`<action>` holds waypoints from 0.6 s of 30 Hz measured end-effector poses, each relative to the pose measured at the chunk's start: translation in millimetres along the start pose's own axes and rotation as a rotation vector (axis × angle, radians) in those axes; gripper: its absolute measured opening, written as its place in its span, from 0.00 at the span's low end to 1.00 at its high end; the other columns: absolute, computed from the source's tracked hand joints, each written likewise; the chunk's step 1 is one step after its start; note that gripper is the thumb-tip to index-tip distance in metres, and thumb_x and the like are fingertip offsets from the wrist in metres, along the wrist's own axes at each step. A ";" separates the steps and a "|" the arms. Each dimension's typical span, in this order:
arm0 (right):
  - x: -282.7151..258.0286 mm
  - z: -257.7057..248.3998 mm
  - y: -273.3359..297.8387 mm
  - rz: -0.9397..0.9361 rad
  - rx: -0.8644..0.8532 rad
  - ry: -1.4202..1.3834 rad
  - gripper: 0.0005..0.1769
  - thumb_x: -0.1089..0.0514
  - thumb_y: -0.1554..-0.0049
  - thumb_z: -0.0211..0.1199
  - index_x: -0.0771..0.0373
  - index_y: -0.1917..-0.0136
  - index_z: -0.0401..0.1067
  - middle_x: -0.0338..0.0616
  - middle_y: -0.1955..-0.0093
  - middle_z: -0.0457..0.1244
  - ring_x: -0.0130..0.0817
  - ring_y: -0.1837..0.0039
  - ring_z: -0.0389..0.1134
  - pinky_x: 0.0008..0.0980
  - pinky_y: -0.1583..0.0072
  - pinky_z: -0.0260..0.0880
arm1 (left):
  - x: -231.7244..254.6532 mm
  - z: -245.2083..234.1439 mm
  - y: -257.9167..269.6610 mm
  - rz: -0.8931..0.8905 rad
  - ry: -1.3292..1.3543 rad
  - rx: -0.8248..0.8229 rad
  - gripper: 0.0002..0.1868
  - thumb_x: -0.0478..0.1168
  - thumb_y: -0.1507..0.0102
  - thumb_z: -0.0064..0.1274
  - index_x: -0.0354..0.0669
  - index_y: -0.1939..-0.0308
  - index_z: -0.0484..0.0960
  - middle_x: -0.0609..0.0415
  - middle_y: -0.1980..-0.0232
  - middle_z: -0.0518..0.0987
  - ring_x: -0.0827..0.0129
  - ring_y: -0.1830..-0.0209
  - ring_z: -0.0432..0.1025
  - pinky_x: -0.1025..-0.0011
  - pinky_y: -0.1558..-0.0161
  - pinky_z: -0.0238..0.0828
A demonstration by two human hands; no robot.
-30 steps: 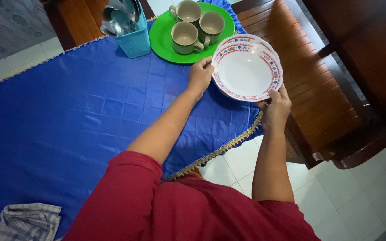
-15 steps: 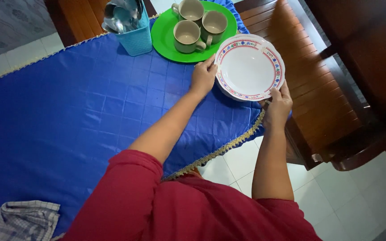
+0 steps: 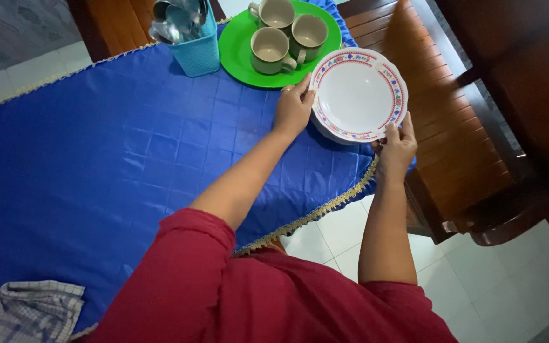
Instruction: The person wipes a blue tablecloth with a checkered cloth. They move a stack of plates to the side to access the surface, then wipe the entire tablecloth area systematically. The plates are returned to their original position after the wiping is complete.
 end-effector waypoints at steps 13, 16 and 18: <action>-13.3 -9.3 32.9 -0.482 0.199 0.011 0.26 0.65 0.34 0.56 0.62 0.24 0.60 0.35 0.52 0.53 0.32 0.43 0.65 0.35 0.29 0.65 | -42.3 -108.2 61.5 0.035 -0.105 0.088 0.35 0.53 0.34 0.52 0.45 0.26 0.66 0.32 0.40 0.77 0.45 0.35 0.69 0.55 0.36 0.66; -37.3 60.8 91.0 -0.684 -0.018 0.031 0.22 0.69 0.37 0.52 0.59 0.31 0.66 0.48 0.39 0.62 0.32 0.49 0.62 0.27 0.49 0.65 | -83.0 -191.8 79.1 0.117 -0.228 0.275 0.33 0.46 0.37 0.56 0.36 0.30 0.69 0.32 0.41 0.78 0.42 0.39 0.70 0.55 0.33 0.63; -29.1 132.9 143.6 -0.686 -0.351 0.166 0.15 0.62 0.31 0.54 0.61 0.31 0.67 0.42 0.50 0.61 0.33 0.48 0.63 0.33 0.41 0.65 | -113.1 -260.9 98.0 0.041 -0.356 0.353 0.32 0.47 0.36 0.55 0.38 0.30 0.70 0.36 0.40 0.78 0.45 0.39 0.69 0.56 0.34 0.64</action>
Point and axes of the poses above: each hand's wrist, its own y-axis away from the middle knuckle, its own z-axis out of the palm, x = y × z, the point moved 10 cm from there along -y, towards the middle knuckle
